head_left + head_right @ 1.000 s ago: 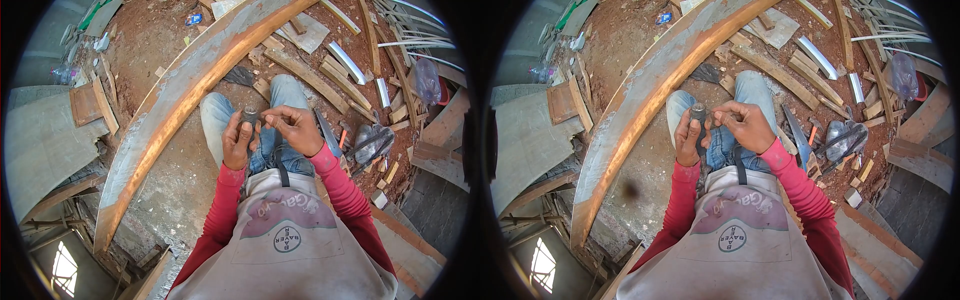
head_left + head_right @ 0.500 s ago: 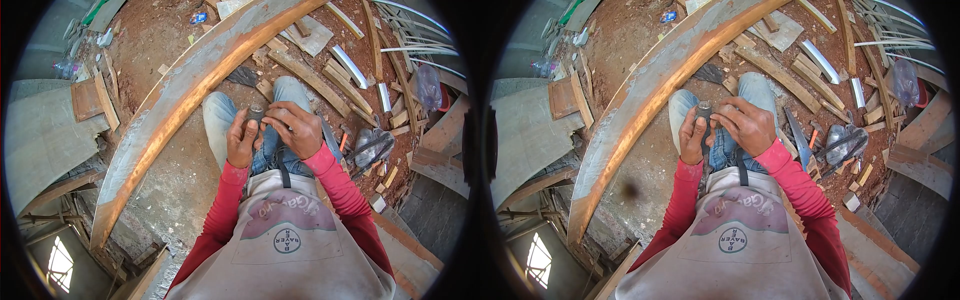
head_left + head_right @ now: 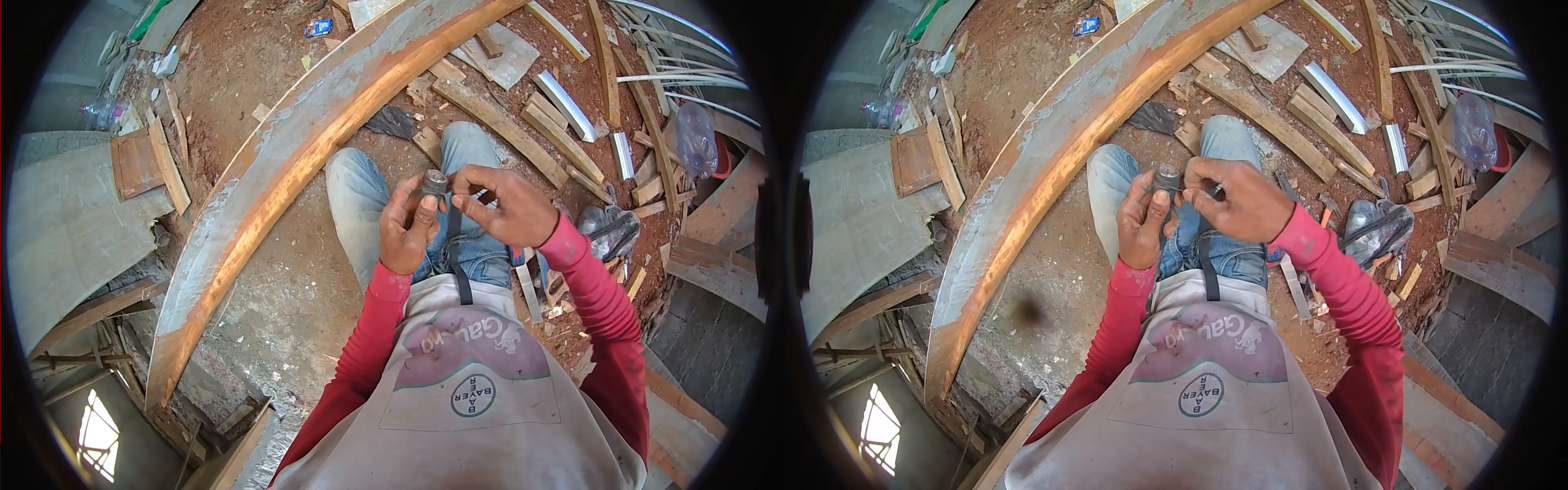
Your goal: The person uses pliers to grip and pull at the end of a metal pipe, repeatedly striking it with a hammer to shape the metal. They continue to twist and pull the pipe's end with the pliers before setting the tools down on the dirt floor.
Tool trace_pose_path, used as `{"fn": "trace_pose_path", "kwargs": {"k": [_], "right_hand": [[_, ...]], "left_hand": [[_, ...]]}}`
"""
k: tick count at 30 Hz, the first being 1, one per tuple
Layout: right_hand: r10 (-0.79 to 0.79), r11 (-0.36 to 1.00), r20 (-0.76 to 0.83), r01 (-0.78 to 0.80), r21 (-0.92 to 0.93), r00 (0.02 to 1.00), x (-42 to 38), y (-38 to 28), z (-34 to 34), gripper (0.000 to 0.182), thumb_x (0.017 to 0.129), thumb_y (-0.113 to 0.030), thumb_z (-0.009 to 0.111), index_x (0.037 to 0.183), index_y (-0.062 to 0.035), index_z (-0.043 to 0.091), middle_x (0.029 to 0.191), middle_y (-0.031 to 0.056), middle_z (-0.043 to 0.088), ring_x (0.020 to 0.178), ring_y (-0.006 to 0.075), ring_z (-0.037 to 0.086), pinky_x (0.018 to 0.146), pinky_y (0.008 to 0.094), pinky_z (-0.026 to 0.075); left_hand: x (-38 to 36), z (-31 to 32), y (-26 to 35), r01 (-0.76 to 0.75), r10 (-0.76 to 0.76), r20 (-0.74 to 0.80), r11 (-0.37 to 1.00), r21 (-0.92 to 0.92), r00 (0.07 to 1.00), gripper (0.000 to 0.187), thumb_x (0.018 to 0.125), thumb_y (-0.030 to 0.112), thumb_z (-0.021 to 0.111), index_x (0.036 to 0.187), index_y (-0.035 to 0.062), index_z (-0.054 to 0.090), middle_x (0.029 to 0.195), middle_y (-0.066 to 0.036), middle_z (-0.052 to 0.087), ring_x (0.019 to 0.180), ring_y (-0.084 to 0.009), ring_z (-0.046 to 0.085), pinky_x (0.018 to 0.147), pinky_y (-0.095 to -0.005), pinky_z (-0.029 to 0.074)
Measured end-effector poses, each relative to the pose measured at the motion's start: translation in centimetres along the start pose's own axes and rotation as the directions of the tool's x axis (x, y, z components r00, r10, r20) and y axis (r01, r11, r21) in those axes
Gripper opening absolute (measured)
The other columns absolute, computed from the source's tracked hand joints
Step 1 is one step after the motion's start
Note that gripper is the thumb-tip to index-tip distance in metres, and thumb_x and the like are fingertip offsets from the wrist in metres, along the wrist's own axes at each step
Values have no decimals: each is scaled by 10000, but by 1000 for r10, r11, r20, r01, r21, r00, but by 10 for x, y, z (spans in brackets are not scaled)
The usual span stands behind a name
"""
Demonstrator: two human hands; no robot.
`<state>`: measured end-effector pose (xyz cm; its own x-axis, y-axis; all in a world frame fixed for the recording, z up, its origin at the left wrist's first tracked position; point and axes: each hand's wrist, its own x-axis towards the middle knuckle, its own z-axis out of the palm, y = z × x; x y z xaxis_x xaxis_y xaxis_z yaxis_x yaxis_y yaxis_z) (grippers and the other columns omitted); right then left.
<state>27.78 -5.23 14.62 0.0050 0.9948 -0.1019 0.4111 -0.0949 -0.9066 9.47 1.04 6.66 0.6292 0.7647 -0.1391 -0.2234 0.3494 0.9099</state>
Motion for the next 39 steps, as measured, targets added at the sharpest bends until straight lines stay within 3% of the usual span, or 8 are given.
{"fn": "trace_pose_path", "kwargs": {"k": [7,10,21,26,29,32,34,39], "right_hand": [[201,949,136,-227,217,970,5,11,-11,99,968,-63,604,889,-45,546,823,21,646,714,72,535,650,245,452],[162,940,112,-188,284,980,9,25,-5,115,975,-69,598,882,-42,536,797,15,650,678,52,515,638,219,437],[164,957,99,-183,226,981,10,14,-3,151,978,-110,610,881,-27,528,733,22,633,693,60,560,625,241,431],[161,968,61,-170,186,985,6,29,-2,121,959,-98,619,887,-28,550,714,40,671,634,86,572,585,278,451],[209,967,35,-212,142,977,1,23,3,151,961,-131,627,889,-18,556,713,42,678,611,89,570,563,273,440],[264,898,-112,-201,391,958,-6,23,12,163,965,-151,630,905,-10,576,719,43,688,615,72,575,520,249,426],[508,788,11,-470,398,861,-11,6,7,173,974,-164,618,955,7,596,748,63,697,591,61,575,475,230,433],[467,770,33,-424,477,884,-22,13,14,194,989,-193,595,1030,-4,608,784,77,701,539,63,578,468,212,473]], "left_hand": [[0,6,-4,7,-8,31,999,39,999,441,997,266,598,1333,2,491,885,-48,628,564,-30,452,475,-176,351],[1,4,-5,-2,0,27,998,56,1000,418,1001,260,591,1316,3,494,886,-64,622,562,-43,468,473,-178,366],[1,3,6,16,-6,62,988,-150,998,337,1016,253,558,1252,18,506,819,-58,598,553,-63,492,469,-190,394],[8,10,6,17,-20,18,981,194,1000,372,1024,299,551,1258,13,504,766,-40,578,564,-69,491,479,-202,392],[8,13,6,27,-29,6,987,156,1000,385,1022,307,553,1245,-6,526,737,-3,563,584,-41,458,485,-207,358],[7,12,4,-15,16,-5,987,162,1000,383,1021,303,559,1238,-12,530,731,5,550,593,-41,449,498,-208,354],[7,9,1,-28,28,3,985,171,1000,399,1021,309,558,1262,-6,513,745,-7,556,587,-45,458,490,-199,361],[8,9,-2,-48,45,20,985,166,999,409,1020,298,562,1290,-1,492,763,-19,563,579,-40,457,481,-186,361]]}}
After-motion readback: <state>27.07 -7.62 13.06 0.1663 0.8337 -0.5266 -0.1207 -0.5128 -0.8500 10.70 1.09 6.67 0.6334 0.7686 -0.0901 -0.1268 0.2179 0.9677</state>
